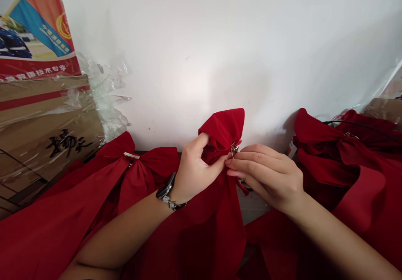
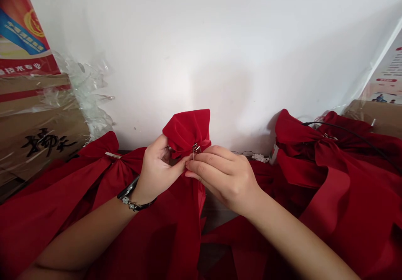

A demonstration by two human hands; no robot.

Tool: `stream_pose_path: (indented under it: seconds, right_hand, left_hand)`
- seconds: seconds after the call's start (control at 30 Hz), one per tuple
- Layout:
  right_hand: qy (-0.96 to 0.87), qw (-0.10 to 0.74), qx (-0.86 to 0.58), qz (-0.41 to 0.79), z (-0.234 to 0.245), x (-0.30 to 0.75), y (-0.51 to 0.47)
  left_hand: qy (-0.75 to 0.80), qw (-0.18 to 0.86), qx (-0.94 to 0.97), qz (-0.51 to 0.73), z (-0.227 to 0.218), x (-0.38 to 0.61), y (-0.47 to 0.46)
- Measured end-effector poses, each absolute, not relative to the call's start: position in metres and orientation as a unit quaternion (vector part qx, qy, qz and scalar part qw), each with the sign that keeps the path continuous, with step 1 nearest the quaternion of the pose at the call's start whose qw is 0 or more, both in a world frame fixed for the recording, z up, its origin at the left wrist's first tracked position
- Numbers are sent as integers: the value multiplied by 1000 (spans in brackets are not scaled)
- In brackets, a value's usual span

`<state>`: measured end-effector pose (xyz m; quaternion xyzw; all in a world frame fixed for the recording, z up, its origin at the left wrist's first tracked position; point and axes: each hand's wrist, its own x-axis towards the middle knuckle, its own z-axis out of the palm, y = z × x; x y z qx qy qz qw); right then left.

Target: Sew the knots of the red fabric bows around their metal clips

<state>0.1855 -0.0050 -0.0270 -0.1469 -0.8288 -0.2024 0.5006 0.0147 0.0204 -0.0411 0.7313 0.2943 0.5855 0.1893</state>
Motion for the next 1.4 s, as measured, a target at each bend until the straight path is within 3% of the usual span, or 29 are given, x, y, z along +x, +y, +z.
stream_pose_path:
  seconds: [0.3,0.6,0.93,1.17,1.4]
  right_hand:
    - [-839,518,-139,-97,-24,190,-2]
    - [-828,514,-146,-172,-26,187,-3]
    - [-765,527,-217,-298,-44,175,-11]
    - [-756,508,-347,-225,-45,172,-16]
    - [-769,503,-346,-193,-43,170,-15]
  left_hand:
    - [250,239,738,579,-40,13,24]
    - [248,261,735,575,-40,13,24]
    - [284,114,725,617,-48,13,22]
    - [259,40,728,634,-50,14,23]
    - [236,34,731,639,-52,16,25]
